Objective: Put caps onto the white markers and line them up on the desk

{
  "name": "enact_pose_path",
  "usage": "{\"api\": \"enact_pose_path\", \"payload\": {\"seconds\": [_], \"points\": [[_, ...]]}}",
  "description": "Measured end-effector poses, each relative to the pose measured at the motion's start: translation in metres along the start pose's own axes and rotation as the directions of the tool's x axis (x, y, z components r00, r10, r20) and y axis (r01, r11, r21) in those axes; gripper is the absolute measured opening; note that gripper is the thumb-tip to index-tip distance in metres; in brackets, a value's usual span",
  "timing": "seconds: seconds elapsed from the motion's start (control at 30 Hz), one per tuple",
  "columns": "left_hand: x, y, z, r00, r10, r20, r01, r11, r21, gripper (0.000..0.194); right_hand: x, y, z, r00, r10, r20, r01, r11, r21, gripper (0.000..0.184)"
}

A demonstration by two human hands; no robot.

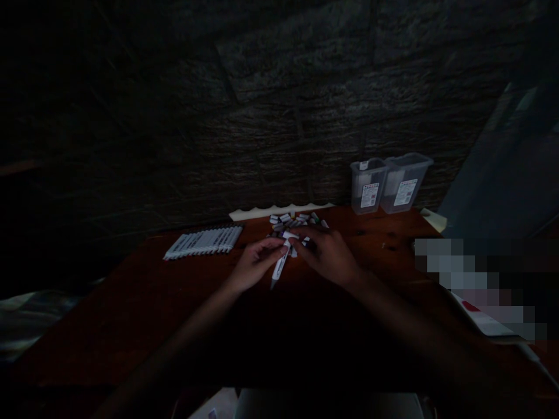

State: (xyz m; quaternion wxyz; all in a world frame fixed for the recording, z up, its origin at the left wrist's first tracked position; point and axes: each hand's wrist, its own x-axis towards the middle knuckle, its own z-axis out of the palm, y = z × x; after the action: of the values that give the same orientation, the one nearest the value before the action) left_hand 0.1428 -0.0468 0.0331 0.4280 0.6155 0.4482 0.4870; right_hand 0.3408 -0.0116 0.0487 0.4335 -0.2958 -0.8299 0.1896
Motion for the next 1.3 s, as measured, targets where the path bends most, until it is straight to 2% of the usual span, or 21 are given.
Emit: {"api": "enact_pose_path", "payload": {"seconds": [0.4, 0.57, 1.3], "points": [[0.0011, 0.0008, -0.0013, 0.998, -0.017, -0.064, 0.016, 1.000, -0.023, 0.029, 0.0008, -0.0012, 0.0002, 0.999, 0.024, 0.022, -0.024, 1.000, 0.001, 0.020], [0.0011, 0.0002, -0.0019, 0.999, -0.006, -0.053, 0.007, 1.000, 0.017, 0.026, 0.0004, 0.0012, -0.0007, 1.000, 0.026, 0.013, -0.026, 1.000, 0.000, 0.019], [0.0013, 0.0002, -0.0019, 0.998, 0.005, -0.063, -0.004, 1.000, 0.014, 0.025, 0.0006, 0.0048, 0.0011, 1.000, 0.016, 0.011, -0.015, 0.998, -0.061, 0.025]]}}
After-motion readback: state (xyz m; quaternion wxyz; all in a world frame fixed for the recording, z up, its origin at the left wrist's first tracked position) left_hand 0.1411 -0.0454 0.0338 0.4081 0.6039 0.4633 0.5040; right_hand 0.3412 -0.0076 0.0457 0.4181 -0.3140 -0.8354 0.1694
